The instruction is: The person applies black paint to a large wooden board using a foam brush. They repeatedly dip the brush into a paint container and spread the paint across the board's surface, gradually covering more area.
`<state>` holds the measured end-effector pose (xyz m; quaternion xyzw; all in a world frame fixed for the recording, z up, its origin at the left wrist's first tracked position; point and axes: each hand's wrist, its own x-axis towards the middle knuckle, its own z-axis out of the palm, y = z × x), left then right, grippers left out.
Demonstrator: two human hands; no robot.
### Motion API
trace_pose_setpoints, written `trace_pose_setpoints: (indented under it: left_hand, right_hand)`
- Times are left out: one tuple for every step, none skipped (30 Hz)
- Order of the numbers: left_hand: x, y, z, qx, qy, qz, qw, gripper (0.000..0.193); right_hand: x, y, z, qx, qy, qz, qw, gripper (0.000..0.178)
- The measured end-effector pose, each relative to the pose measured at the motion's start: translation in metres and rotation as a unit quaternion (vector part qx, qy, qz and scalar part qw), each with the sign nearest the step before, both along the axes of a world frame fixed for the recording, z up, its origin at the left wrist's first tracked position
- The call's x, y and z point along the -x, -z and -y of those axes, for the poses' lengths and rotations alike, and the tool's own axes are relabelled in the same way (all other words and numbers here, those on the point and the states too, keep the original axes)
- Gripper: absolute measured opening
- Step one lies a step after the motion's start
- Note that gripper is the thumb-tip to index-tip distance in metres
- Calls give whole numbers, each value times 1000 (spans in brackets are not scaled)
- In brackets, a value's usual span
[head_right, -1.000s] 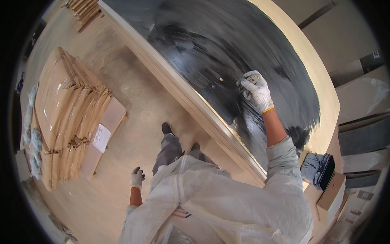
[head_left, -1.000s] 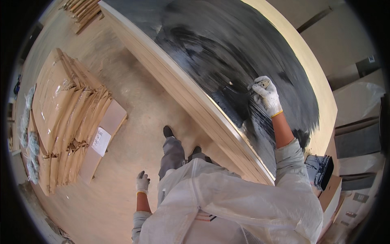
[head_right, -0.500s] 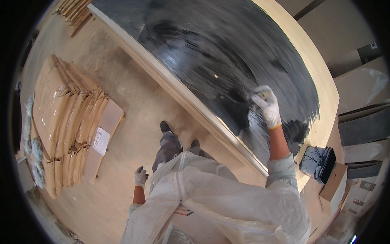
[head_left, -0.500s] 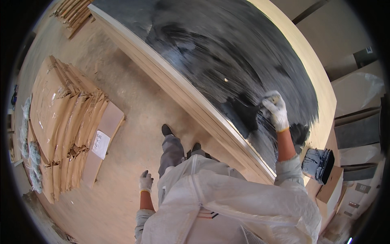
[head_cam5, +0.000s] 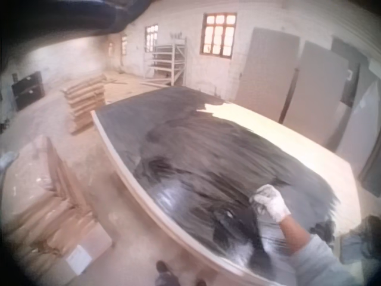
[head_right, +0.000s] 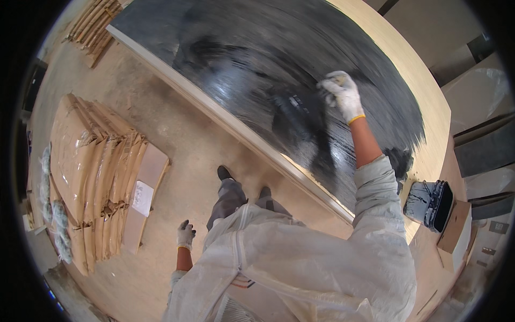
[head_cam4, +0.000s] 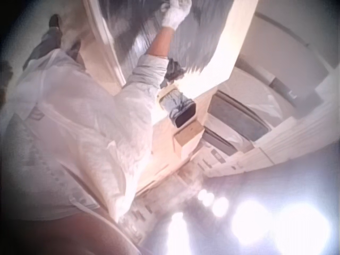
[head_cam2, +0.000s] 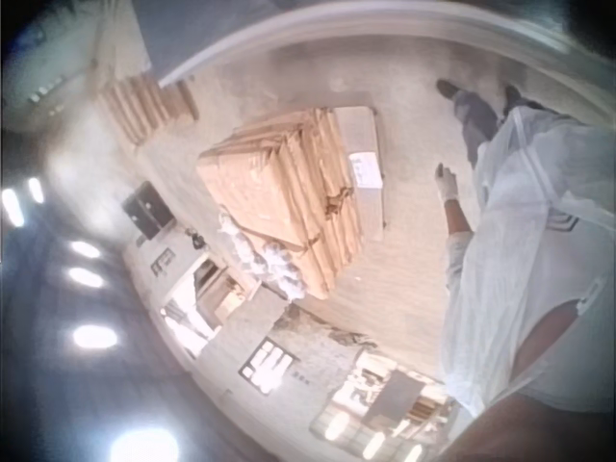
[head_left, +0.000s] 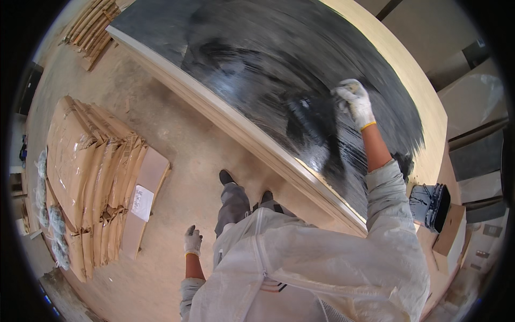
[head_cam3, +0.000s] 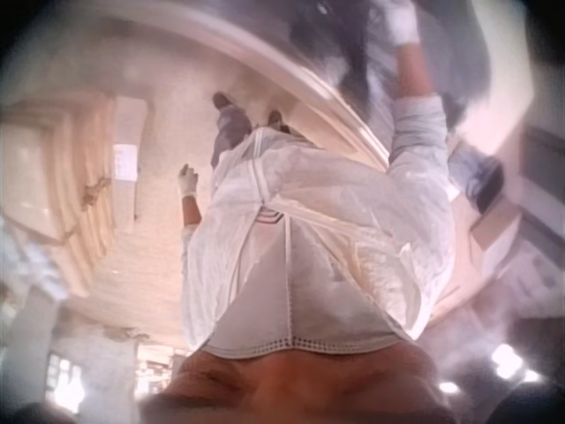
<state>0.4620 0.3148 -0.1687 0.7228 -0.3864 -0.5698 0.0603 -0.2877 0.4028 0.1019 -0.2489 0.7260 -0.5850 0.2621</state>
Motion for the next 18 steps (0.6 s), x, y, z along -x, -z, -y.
trace_pose_setpoints:
  left_hand:
    - [3,1,2,-4,5,-3,1000,47]
    - [-1,3,-4,-6,1,0,1000,47]
    - [-4,5,-10,-9,-2,3,1000,46]
    - [-9,10,-18,-14,15,11,1000,46]
    - [-12,16,-23,-20,37,21,999,46]
    - [-16,22,-29,-26,59,32,997,46]
    - [-19,25,-34,-32,80,42,995,45]
    - [-19,27,-38,-37,99,52,993,45]
    - [-13,24,-39,-47,88,55,993,47]
    - [-8,18,-39,-45,63,47,996,48]
    - [-2,14,-39,-44,40,36,998,49]
    - [0,11,-38,-45,15,29,998,50]
    - [-16,20,-44,-48,-4,22,999,51]
    - [-19,19,-44,-49,36,42,997,51]
    - [-21,18,-42,-51,76,62,994,51]
    - [-24,17,-41,-54,116,82,988,51]
    - [-28,18,-36,-50,160,107,980,51]
    - [-33,18,-32,-63,124,94,986,51]
  right_hand:
    - [20,22,-12,68,40,58,995,25]
    - [10,13,-3,46,27,42,998,26]
    - [-4,3,-1,24,14,25,999,26]
    - [-22,-5,5,5,1,9,1000,26]
    - [-32,-1,9,5,-32,38,999,25]
    - [-31,2,10,-5,-49,27,998,25]
    - [-24,5,5,-16,-64,15,998,24]
    - [-17,6,3,-26,-81,2,996,24]
    - [-8,1,-7,-1,-36,53,998,26]
    - [6,5,-19,11,11,50,999,26]
    - [24,19,-34,52,51,69,995,26]
    - [36,33,-37,92,88,90,988,26]
    - [36,39,-20,93,85,100,987,26]
    - [35,39,-7,95,87,101,986,27]
    - [33,40,7,97,91,102,986,27]
    - [29,39,26,86,78,95,989,27]
    - [24,37,52,76,68,88,991,27]
    - [21,35,78,66,57,81,993,27]
